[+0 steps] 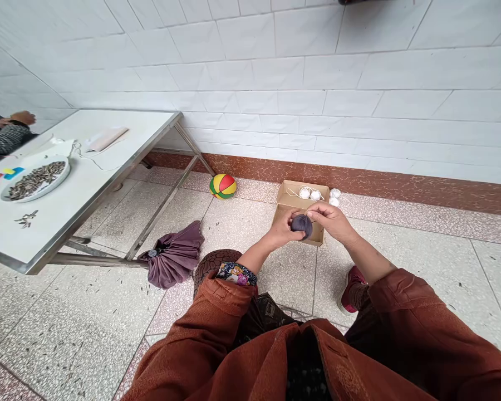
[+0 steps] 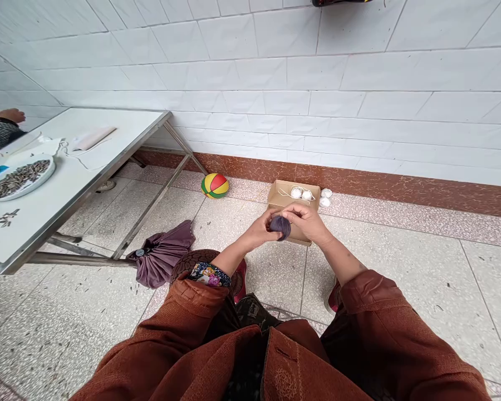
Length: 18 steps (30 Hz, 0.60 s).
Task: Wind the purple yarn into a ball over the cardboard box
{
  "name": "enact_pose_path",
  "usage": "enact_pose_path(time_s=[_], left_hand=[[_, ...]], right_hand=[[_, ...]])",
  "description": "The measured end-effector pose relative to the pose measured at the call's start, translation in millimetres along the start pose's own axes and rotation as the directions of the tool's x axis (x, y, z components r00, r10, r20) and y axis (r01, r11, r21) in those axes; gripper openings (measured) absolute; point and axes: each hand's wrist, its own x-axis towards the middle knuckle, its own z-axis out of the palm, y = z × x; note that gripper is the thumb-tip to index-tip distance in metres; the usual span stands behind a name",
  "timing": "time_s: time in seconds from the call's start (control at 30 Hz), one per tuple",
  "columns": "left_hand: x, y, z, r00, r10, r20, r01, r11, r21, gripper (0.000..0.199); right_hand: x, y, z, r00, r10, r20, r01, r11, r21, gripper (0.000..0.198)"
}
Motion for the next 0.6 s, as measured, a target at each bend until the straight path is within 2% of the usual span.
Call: enact_pose_path(time_s=[0.1, 0.2, 0.3, 0.4, 0.5, 0.6], left_hand=[[-5, 6, 2, 0.989, 0.029, 0.148, -0.003, 0.985, -0.174, 0.091], [-6, 12, 3, 0.987, 0.059, 0.149, -0.007, 0.944, -0.331, 0.083], [-5, 16, 1, 0.998, 0.044, 0.043, -0.019, 0.89, -0.455, 0.067], [-3, 17, -1, 0.996, 0.01, -0.09, -0.055, 0.854, -0.518, 0.059], [1, 14, -4, 0.985, -0.021, -0.172, -0.068, 0.867, -0.493, 0.057], [5, 6, -6, 0.967, -0.052, -0.249, -0.055, 0.914, -0.402, 0.056]], right_hand=[[3, 9, -1, 0.996, 0.037, -0.08, -0.037, 0.999, 0.004, 0.031], [2, 18, 3, 0.985, 0.112, -0.132, -0.114, 0.993, -0.006, 0.032], [-1, 23, 9, 0.981, 0.151, -0.125, -0.161, 0.984, -0.071, 0.03], [-5, 22, 15, 0.994, 0.102, -0.042, -0.107, 0.982, -0.155, 0.027], [-9, 16, 18, 0.997, 0.017, 0.074, -0.002, 0.978, -0.206, 0.027], [-12, 8, 18, 0.981, -0.068, 0.184, 0.104, 0.975, -0.198, 0.023]])
